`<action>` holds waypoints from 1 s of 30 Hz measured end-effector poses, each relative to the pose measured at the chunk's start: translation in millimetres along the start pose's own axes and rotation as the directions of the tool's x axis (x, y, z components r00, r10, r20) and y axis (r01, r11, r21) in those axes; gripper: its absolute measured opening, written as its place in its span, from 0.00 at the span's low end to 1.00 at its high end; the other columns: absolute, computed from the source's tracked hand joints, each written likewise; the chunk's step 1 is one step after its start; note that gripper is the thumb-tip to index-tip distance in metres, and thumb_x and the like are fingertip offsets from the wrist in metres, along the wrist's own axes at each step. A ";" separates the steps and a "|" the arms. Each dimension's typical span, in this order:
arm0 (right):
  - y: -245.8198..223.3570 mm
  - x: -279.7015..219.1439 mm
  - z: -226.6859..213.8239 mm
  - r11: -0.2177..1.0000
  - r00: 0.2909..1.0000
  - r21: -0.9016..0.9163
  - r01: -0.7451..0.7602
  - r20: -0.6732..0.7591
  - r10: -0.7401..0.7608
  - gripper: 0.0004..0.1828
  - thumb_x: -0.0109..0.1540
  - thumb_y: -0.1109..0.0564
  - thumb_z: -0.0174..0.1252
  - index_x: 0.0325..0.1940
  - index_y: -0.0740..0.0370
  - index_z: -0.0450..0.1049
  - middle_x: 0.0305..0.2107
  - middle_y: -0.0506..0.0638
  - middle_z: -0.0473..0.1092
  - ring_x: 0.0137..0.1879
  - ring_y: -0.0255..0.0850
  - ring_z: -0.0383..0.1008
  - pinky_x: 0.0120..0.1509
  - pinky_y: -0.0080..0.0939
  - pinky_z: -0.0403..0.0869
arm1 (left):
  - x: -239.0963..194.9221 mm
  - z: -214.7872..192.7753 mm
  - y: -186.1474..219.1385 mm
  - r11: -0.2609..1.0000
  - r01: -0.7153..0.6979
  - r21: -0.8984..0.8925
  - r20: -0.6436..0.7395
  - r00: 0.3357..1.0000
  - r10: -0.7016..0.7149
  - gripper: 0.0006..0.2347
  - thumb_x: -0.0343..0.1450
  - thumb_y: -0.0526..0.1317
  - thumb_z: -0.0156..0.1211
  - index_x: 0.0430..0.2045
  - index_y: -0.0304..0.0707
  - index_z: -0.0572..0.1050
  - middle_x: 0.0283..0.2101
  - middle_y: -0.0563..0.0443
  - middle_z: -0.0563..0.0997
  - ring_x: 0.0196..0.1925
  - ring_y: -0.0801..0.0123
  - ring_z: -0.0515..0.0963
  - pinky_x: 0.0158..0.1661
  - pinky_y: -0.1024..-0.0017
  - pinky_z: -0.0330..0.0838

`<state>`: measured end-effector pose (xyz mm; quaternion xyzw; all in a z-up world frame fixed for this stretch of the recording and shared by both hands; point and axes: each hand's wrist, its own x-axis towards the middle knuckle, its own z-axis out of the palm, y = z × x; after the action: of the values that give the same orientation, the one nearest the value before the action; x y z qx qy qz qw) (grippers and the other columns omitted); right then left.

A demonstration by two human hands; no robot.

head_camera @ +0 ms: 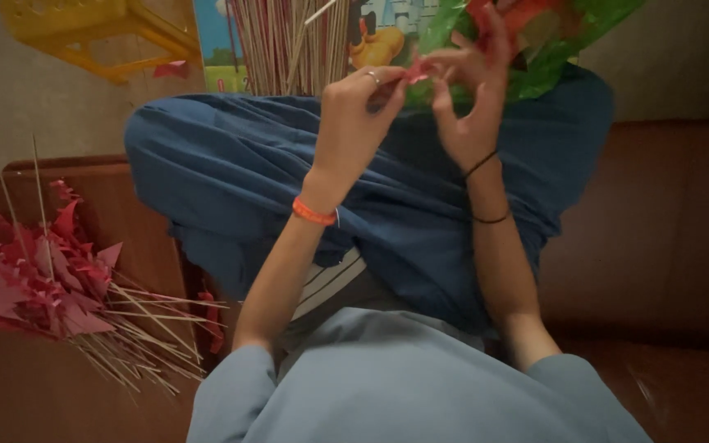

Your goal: Assembling paper flowers by attaching red paper petals to wooden sticks.

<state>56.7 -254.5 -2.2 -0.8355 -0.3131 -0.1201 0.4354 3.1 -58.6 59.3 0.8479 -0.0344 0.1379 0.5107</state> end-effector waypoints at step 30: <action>-17.2 0.8 0.4 0.754 0.954 0.588 -0.294 0.234 0.189 0.44 0.74 0.66 0.67 0.83 0.54 0.44 0.43 0.54 0.81 0.33 0.30 0.78 0.32 0.26 0.73 | -18.3 -10.1 5.2 0.992 -0.129 -0.006 -0.159 0.979 0.126 0.07 0.72 0.29 0.70 0.42 0.34 0.81 0.46 0.50 0.81 0.48 0.63 0.83 0.47 0.69 0.80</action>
<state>46.5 -246.5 9.2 -0.6877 -0.2583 0.1135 0.6689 -17.6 -53.8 63.3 0.8263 -0.0491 0.2368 0.5086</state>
